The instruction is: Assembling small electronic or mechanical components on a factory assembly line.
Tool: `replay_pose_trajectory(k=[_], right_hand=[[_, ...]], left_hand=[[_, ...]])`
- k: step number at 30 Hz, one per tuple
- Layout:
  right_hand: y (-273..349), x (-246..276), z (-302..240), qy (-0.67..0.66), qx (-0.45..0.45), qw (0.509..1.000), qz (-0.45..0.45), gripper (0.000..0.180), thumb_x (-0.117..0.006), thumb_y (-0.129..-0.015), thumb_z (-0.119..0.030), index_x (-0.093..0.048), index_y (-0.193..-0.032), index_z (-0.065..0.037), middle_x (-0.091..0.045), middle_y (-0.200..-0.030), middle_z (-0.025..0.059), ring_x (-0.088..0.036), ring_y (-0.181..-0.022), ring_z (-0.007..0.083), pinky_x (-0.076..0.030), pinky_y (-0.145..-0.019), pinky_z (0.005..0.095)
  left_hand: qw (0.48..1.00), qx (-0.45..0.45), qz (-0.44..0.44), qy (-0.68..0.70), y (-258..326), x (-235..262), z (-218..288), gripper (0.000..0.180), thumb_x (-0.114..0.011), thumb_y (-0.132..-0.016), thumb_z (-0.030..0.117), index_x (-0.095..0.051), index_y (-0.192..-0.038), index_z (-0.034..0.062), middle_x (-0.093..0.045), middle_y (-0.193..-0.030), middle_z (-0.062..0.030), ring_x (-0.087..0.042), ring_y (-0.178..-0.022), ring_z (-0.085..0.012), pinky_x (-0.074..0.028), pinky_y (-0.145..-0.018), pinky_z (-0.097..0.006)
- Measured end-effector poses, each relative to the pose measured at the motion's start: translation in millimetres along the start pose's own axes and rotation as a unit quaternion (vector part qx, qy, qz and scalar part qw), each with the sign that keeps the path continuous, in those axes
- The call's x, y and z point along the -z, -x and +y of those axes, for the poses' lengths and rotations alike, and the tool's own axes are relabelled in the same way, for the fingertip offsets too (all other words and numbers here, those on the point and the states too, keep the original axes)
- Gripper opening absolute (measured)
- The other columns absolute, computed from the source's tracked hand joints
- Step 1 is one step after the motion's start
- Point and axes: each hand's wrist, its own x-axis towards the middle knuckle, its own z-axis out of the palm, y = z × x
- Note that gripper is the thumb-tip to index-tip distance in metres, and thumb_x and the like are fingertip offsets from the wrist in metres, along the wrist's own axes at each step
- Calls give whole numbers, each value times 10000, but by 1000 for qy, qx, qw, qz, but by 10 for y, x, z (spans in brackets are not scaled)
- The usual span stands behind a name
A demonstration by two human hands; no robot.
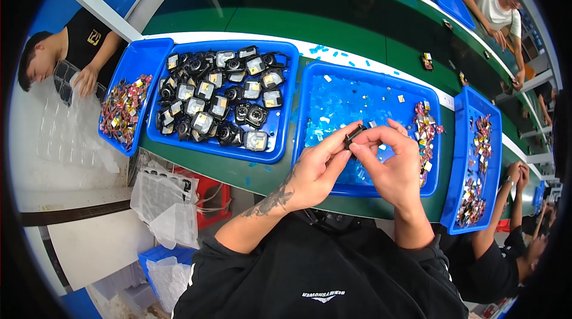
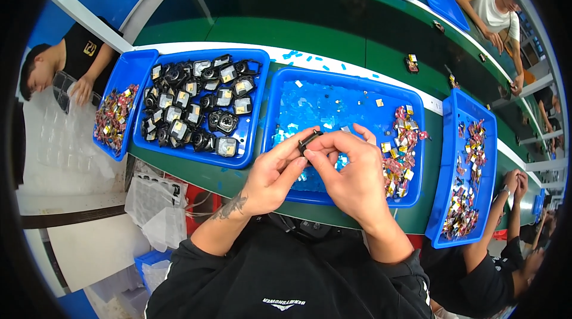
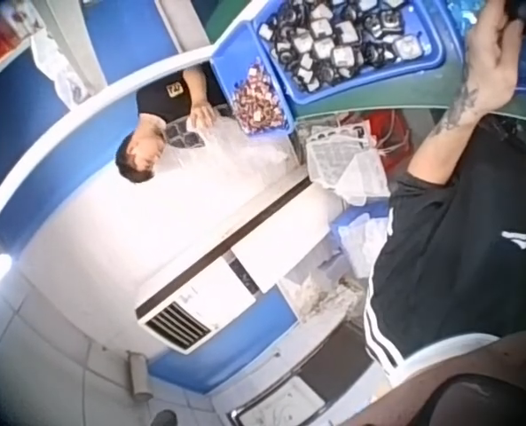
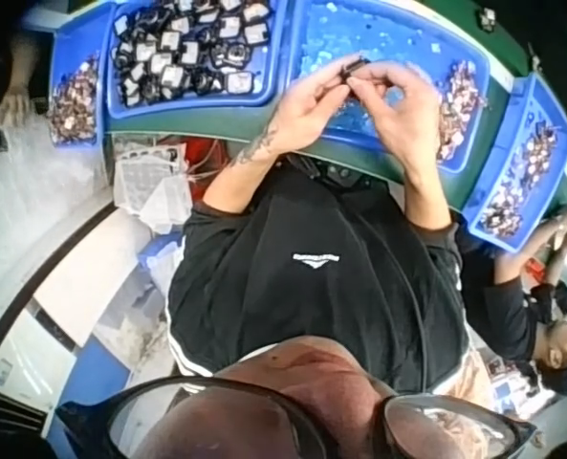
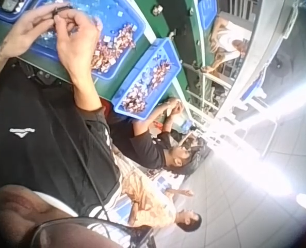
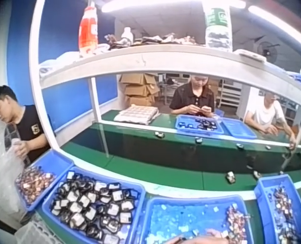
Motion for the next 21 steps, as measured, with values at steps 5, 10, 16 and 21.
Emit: replay_pose_trajectory(k=[5,10,16,21], right_hand=[[13,0,56,26,76,996,28,121,-764,-724,-50,-654,-769,-75,-548,-696,31,-538,-682,182,-407,-775,402],[11,-80,101,11,53,997,57,212,-753,-716,-18,-592,-852,-37,-528,-783,60,-519,-761,209,-419,-725,368],[208,56,198,-284,-28,958,23,367,-732,-770,25,-564,-1093,-23,-584,-1087,58,-564,-1024,145,-490,-929,321],[308,12,165,-291,-68,954,6,206,-694,-825,66,-609,-1009,26,-647,-950,72,-641,-901,128,-541,-812,256]], left_hand=[[1000,-1,-7,8,35,-21,-19,465,-474,-991,49,-391,-1448,26,-570,-755,-2,-435,-665,-35,-399,-639,-219],[997,39,-23,67,45,-13,4,459,-439,-1006,17,-324,-1439,-82,-581,-1245,-116,-571,-1109,-136,-448,-1007,-312],[970,-27,75,231,-21,-91,170,472,-446,-1001,26,-306,-1447,-36,-549,-1305,-177,-555,-1197,-212,-470,-1028,-374],[986,-39,57,149,-5,-42,155,403,-482,-974,-6,-457,-1376,-3,-559,-1267,-176,-589,-1141,-204,-507,-966,-325]])
